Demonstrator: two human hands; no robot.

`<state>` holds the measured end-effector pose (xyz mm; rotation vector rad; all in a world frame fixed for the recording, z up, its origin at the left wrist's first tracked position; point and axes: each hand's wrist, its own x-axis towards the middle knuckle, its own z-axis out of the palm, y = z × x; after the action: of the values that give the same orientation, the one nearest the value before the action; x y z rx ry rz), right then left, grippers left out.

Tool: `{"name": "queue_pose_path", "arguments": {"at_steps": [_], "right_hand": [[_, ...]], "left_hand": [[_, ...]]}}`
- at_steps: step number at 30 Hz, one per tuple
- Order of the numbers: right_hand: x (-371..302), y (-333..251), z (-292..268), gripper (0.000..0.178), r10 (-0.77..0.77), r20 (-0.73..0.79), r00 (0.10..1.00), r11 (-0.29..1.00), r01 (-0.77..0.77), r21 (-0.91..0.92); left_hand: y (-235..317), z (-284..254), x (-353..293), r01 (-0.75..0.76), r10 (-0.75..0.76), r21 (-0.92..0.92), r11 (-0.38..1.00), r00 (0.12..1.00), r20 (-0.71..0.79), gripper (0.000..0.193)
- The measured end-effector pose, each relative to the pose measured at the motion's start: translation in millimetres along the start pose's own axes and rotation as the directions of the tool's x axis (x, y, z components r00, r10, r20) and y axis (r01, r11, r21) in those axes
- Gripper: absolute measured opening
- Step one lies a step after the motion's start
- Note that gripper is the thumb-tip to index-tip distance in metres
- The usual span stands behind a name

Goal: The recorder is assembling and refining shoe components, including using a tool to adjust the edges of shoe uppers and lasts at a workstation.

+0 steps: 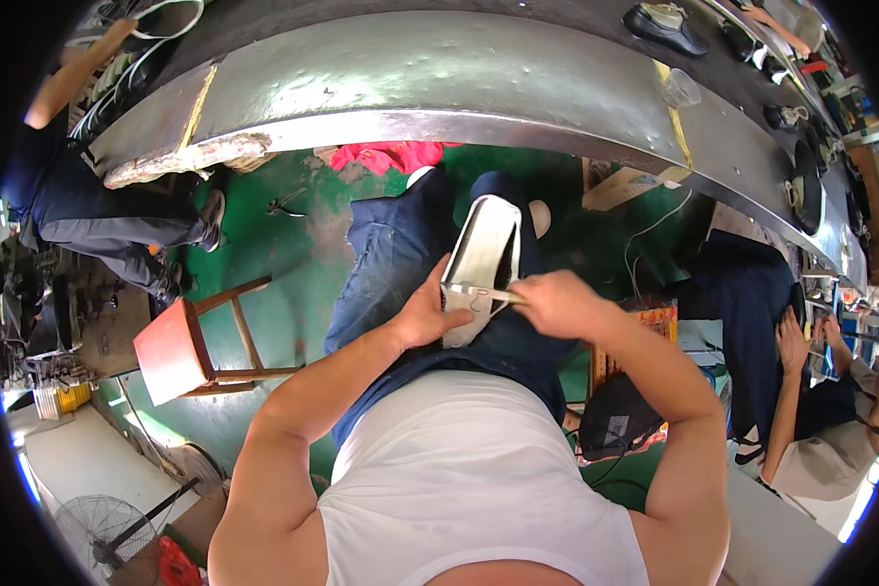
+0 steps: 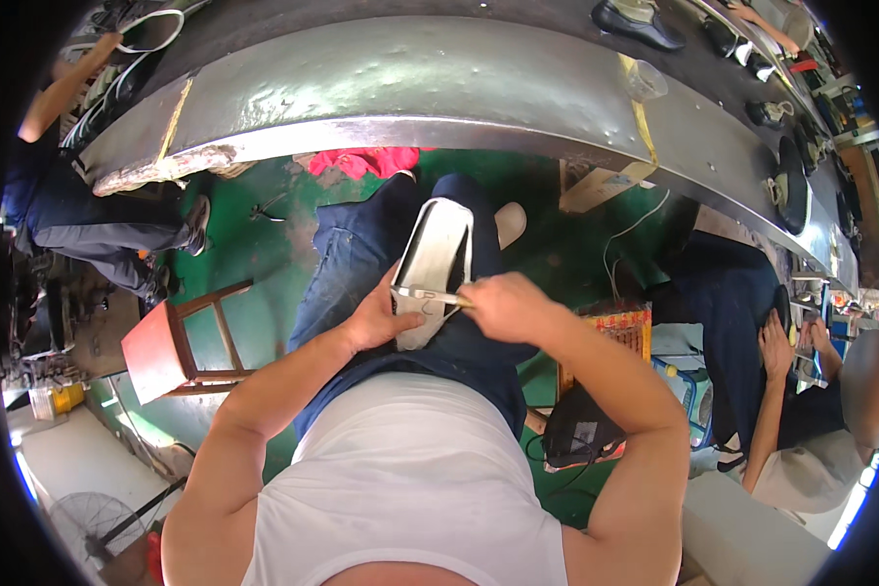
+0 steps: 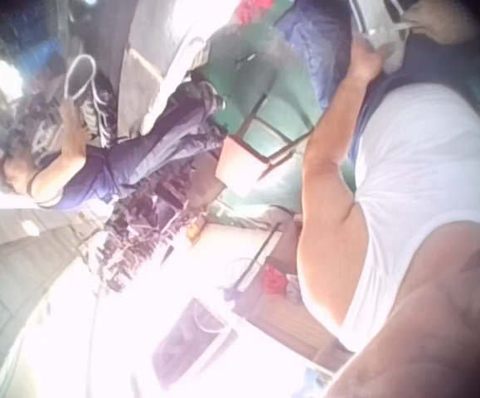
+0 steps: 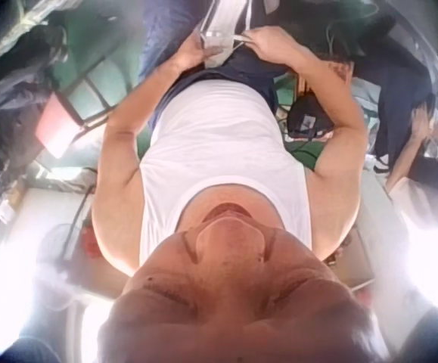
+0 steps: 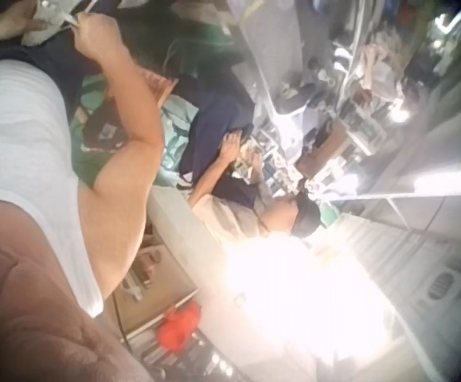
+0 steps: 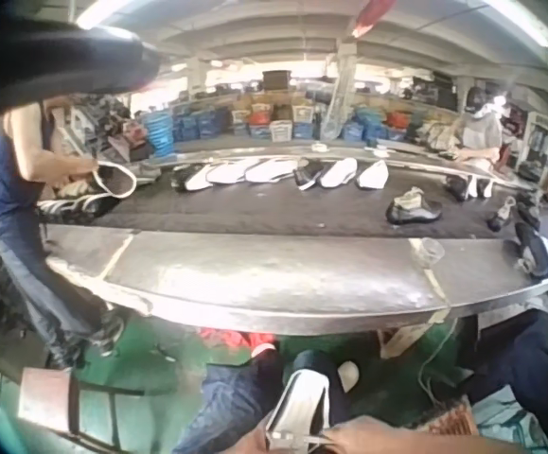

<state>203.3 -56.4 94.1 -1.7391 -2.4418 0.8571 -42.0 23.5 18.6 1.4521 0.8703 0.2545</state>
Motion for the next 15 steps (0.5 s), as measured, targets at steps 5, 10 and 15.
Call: {"name": "queue_pose_path", "arguments": {"at_steps": [5,10,15], "right_hand": [[14.1,-8.0,5.3,0.016,0.014,0.040,0.999,0.955,-0.025,0.296],[-6.0,-9.6,-3.9,0.026,0.033,-0.104,0.994,0.974,-0.009,0.224],[-4.8,-35.4,-47.1,0.023,0.182,0.226,0.957,0.976,-0.204,0.076]], "left_hand": [[-0.8,-6.9,5.0,0.149,-0.106,-0.231,0.962,0.977,0.186,0.108],[23.4,-7.4,-3.7,0.097,-0.061,-0.151,0.984,0.972,0.227,0.108],[15.3,-11.4,-4.6,0.256,0.023,-0.702,0.665,0.932,0.362,0.109]]}}
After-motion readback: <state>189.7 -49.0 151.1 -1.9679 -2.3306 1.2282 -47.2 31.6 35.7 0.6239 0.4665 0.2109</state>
